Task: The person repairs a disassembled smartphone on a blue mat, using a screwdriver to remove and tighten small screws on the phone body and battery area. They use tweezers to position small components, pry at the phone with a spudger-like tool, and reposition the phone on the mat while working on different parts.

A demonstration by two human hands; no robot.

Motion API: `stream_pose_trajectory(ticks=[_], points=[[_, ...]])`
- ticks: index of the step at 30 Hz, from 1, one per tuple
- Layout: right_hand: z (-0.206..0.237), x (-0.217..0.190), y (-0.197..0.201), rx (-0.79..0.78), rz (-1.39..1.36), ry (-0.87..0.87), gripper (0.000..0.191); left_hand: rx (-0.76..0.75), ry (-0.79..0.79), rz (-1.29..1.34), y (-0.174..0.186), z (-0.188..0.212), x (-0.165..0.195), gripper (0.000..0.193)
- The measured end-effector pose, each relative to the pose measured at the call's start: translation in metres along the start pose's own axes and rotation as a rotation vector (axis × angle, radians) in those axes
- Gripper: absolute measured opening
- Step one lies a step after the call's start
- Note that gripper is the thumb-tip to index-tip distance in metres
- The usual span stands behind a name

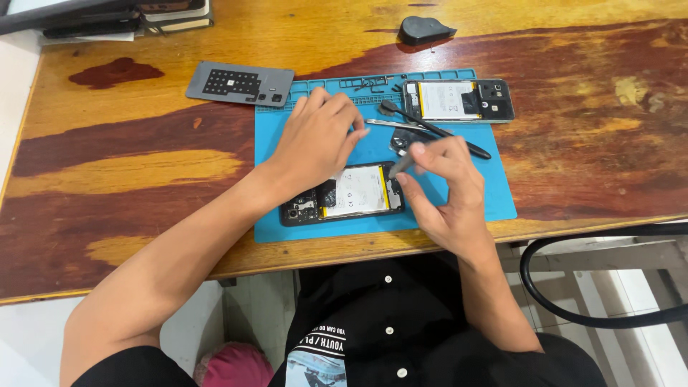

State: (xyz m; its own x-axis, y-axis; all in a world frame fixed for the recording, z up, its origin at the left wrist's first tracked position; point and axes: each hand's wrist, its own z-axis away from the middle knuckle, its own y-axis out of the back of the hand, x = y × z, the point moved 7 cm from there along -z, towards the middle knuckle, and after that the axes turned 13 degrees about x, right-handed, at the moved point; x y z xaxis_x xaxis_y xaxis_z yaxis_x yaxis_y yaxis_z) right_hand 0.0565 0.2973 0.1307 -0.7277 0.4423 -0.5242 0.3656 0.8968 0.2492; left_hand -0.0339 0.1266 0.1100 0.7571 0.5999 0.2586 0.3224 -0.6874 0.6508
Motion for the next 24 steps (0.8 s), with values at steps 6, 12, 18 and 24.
stream_pose_trajectory(ticks=[6, 12, 18, 24], points=[[0.002, -0.002, 0.002, -0.003, -0.097, 0.066, 0.057, 0.023, 0.099, 0.106, 0.012, -0.004, -0.001, 0.017], [0.0, -0.004, 0.005, 0.015, -0.036, 0.085, 0.055, -0.003, 0.103, 0.201, 0.011, -0.006, 0.006, 0.017], [-0.002, -0.004, 0.005, 0.0, 0.012, 0.086, 0.059, -0.072, 0.221, 0.284, 0.006, -0.005, 0.005, 0.017], [-0.002, -0.004, 0.004, 0.036, 0.025, 0.103, 0.059, -0.046, 0.271, 0.556, 0.004, -0.005, 0.012, 0.02]])
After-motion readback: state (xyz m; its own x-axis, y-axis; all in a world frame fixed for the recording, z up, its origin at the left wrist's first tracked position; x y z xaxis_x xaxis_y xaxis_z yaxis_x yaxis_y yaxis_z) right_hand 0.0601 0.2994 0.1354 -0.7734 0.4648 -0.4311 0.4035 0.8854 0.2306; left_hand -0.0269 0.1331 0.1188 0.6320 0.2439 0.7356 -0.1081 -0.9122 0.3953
